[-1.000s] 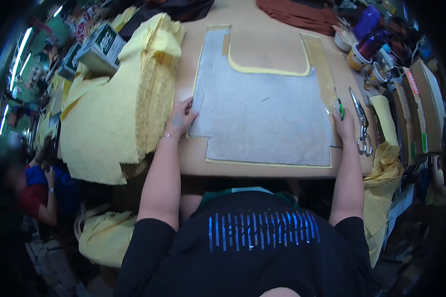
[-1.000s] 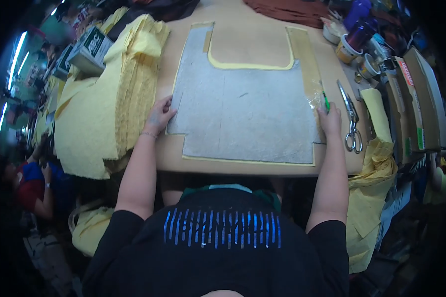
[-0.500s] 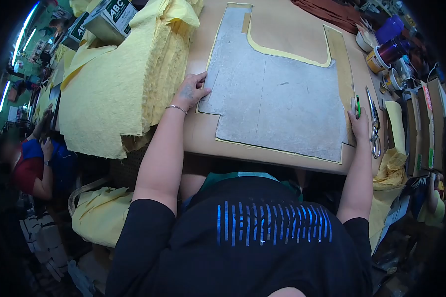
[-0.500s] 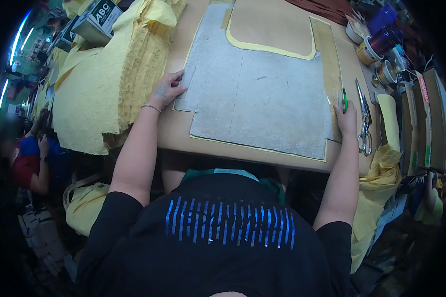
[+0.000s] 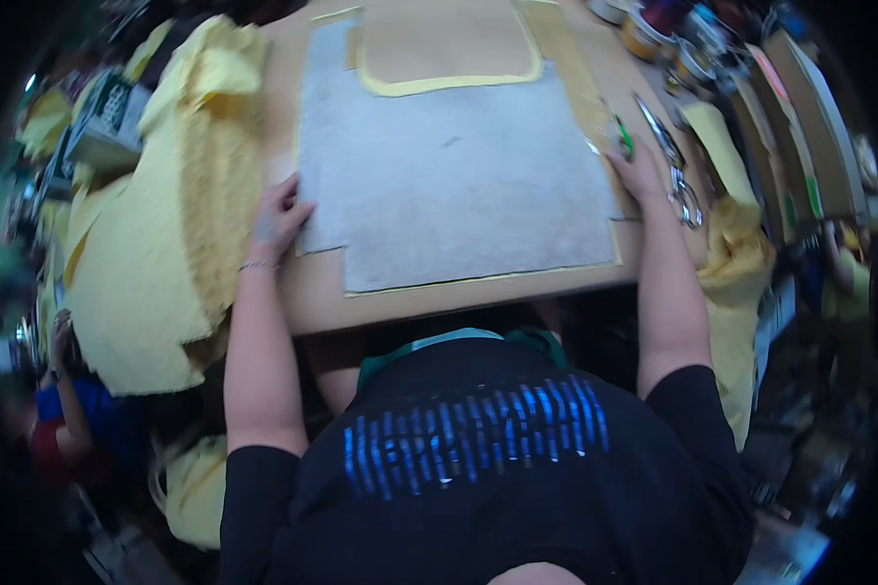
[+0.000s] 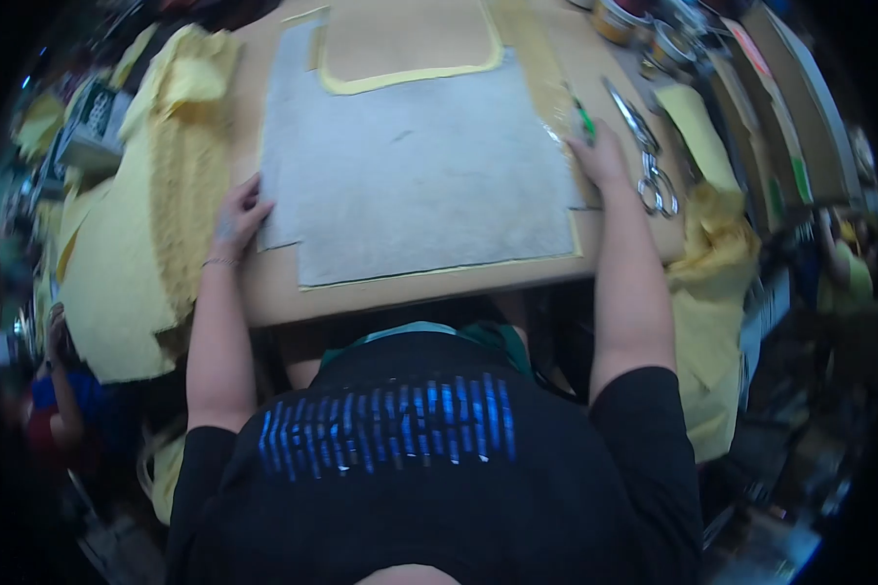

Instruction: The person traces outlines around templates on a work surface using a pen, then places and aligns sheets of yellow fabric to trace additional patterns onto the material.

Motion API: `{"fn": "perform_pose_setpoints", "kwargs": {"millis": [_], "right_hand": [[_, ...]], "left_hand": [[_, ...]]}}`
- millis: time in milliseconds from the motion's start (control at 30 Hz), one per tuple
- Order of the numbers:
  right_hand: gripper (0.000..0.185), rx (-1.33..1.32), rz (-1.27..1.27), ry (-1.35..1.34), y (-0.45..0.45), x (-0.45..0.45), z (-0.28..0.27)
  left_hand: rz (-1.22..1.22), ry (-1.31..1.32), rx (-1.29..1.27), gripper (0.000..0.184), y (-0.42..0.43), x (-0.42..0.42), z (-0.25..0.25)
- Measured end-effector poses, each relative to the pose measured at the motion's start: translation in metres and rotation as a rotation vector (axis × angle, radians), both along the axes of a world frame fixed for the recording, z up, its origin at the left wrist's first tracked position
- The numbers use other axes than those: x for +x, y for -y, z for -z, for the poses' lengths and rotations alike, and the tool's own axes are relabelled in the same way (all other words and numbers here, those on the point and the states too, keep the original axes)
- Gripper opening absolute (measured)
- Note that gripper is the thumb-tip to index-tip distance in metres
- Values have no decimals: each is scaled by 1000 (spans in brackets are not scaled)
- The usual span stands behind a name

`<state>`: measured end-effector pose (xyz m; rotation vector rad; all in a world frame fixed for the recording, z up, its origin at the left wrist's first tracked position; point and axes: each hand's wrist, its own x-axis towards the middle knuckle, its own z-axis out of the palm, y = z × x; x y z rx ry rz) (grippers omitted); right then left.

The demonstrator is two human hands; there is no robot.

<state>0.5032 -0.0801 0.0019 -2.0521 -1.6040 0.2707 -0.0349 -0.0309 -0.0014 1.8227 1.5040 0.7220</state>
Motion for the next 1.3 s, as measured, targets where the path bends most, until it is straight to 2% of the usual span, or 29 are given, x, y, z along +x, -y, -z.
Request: {"fn": "perform_pose_setpoints", "kwargs": {"millis": [200,533,733,933,1067,1200,1300], "right_hand": [[48,-148,134,-37,3,-14,-17],[44,-114,158,4,3,-14,-16],[45,-161,163,-32,5,-16,-20],[45,-145,161,-34,5,-16,-20],[45,-99,165,-53,7,-18,-19],[46,-74,162,-46,9,-20,-23],[47,-37,145,-42,7,-15,-14]], "left_hand": [[-44,75,-117,55,0,0,-3],[-96,197,-220,53,5,8,-16],[-82,125,-170,52,2,4,-10],[-11,279,-212,53,2,5,-8],[-69,161,-109,57,0,-2,7],[-99,45,-46,61,8,10,-7],[-164,54,31,55,16,20,-13]]}}
